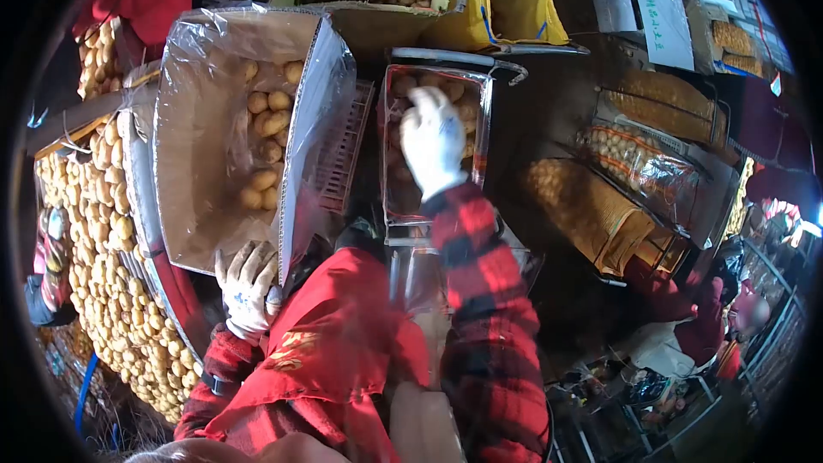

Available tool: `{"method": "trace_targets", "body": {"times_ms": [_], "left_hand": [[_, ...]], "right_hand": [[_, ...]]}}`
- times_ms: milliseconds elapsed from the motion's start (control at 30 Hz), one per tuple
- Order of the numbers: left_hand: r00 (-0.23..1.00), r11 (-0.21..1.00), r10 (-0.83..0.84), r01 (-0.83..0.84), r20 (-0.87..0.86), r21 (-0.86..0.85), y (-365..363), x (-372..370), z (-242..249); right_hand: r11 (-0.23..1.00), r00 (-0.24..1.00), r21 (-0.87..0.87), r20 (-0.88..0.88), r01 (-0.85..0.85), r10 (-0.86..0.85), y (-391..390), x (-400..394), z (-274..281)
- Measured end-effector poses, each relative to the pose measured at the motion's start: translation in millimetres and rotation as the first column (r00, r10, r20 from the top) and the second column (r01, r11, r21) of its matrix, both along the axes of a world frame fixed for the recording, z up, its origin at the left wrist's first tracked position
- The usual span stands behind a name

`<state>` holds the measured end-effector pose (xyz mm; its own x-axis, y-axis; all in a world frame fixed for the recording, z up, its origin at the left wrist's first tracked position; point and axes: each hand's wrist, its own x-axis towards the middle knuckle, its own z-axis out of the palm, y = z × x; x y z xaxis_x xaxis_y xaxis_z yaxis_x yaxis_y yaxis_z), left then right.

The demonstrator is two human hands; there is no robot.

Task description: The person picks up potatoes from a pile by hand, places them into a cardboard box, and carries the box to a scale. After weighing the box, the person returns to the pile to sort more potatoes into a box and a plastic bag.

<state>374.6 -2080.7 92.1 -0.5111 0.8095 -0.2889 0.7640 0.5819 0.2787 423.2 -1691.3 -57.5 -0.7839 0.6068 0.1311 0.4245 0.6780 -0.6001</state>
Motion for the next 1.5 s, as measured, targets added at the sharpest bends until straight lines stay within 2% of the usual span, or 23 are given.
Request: {"method": "trace_targets", "body": {"times_ms": [67, 133, 200, 267, 300, 333, 400, 467, 500, 533, 667, 733, 767, 867, 1000, 1067, 1133, 1200, 1267, 1333, 1433, 1467, 1500], "left_hand": [[1.0, 1.0, -0.006, 0.006, -0.008, 0.008, 0.5, -0.8, -2.5], [1.0, 1.0, -0.006, 0.006, -0.004, 0.004, -1.3, -0.6, -4.2], [1.0, 1.0, 0.001, -0.002, -0.023, -0.011, -5.2, 0.9, -8.9], [1.0, 0.998, 0.005, -0.004, 0.01, -0.057, -4.0, -0.5, -6.3], [1.0, 0.998, 0.003, -0.003, 0.003, -0.064, -3.8, -1.5, -5.9], [1.0, 0.998, 0.001, -0.001, -0.003, -0.065, -3.3, -2.7, -6.6], [1.0, 0.999, -0.001, 0.001, -0.01, -0.047, -5.2, -0.1, -9.0], [1.0, 0.999, -0.003, 0.003, -0.003, -0.051, -7.0, -0.4, -9.5], [1.0, 0.999, -0.013, 0.012, -0.009, -0.051, -5.6, -0.5, -8.9], [1.0, 0.998, -0.024, 0.023, -0.017, -0.051, -4.3, -1.7, -8.0], [0.998, 0.998, -0.047, 0.045, -0.042, -0.032, -6.8, -1.6, -10.9], [0.997, 0.998, -0.055, 0.053, -0.046, -0.036, -7.9, -1.4, -10.5], [0.997, 0.998, -0.056, 0.054, -0.052, -0.037, -7.3, -1.0, -11.4], [0.998, 0.999, -0.041, 0.04, -0.05, -0.029, -4.5, 0.0, -9.2], [0.999, 1.0, -0.009, 0.009, -0.046, -0.016, -5.5, 1.3, -11.6], [1.0, 0.999, 0.018, -0.019, -0.026, -0.037, -6.9, 2.1, -9.2], [0.999, 0.999, 0.021, -0.022, -0.034, -0.04, -5.7, 2.4, -9.7], [0.999, 0.999, 0.037, -0.037, -0.006, -0.032, -4.2, 1.6, -6.0], [0.998, 0.999, 0.04, -0.041, -0.039, -0.027, -2.3, 1.0, -11.6], [0.999, 0.999, 0.033, -0.034, -0.028, -0.041, -5.0, 5.0, -8.1], [1.0, 0.999, 0.028, -0.029, -0.01, -0.046, -1.8, 1.3, -5.0], [0.999, 0.998, 0.03, -0.03, -0.013, -0.047, -1.2, -1.8, -4.2], [0.999, 0.998, 0.032, -0.032, -0.001, -0.05, -0.8, -2.4, -2.7]], "right_hand": [[0.991, 0.827, 0.124, 0.562, -0.058, -0.021, 49.3, 9.1, -84.7], [0.996, 0.612, -0.066, 0.791, 0.061, 0.015, 90.0, -3.7, -171.7], [0.902, 0.514, 0.288, 0.853, -0.323, -0.088, 81.4, -12.4, -180.9], [0.963, 0.186, 0.067, 0.982, -0.261, -0.018, 97.4, -22.8, -214.6], [0.942, 0.43, 0.21, 0.899, -0.263, -0.08, 106.2, -4.9, -241.2], [0.894, 0.425, 0.248, 0.902, -0.372, -0.073, 108.9, 9.8, -251.3], [0.943, 0.376, 0.115, 0.926, -0.313, 0.012, 110.8, 8.2, -221.0], [0.987, 0.398, -0.155, 0.903, -0.053, 0.163, 105.3, -4.4, -173.3], [0.982, 0.554, -0.188, 0.818, -0.001, 0.157, 99.7, -2.7, -161.8], [0.951, 0.502, -0.282, 0.845, 0.124, 0.185, 94.9, -11.7, -134.9], [0.954, 0.658, -0.293, 0.731, 0.065, 0.18, 72.0, 11.0, -89.2], [0.986, 0.765, -0.163, 0.63, -0.035, 0.131, 57.7, 34.6, -81.4], [0.989, 0.728, -0.143, 0.681, 0.025, 0.08, 47.0, 33.1, -62.8], [0.886, 0.725, -0.45, 0.648, 0.116, 0.234, 24.5, 52.0, -100.8], [0.846, 0.748, -0.492, 0.636, 0.205, 0.189, -12.9, 62.2, -178.3], [0.747, 0.679, -0.546, 0.713, 0.378, 0.177, -5.7, 40.2, -184.6], [0.843, 0.576, -0.339, 0.816, 0.418, 0.042, -11.6, 26.6, -178.7], [0.846, 0.68, -0.408, 0.73, 0.344, 0.075, -4.7, 40.0, -186.7], [0.938, 0.727, -0.29, 0.684, 0.192, 0.063, -8.3, 50.3, -197.7], [0.93, 0.673, -0.244, 0.739, 0.274, -0.005, -20.3, 36.1, -174.2], [0.874, 0.655, -0.366, 0.751, 0.319, 0.075, -7.6, 22.0, -162.4], [0.835, 0.841, -0.49, 0.538, 0.251, 0.063, -1.7, 43.3, -198.7], [0.705, 0.862, -0.641, 0.5, 0.304, 0.082, 4.4, 54.8, -224.0]]}}
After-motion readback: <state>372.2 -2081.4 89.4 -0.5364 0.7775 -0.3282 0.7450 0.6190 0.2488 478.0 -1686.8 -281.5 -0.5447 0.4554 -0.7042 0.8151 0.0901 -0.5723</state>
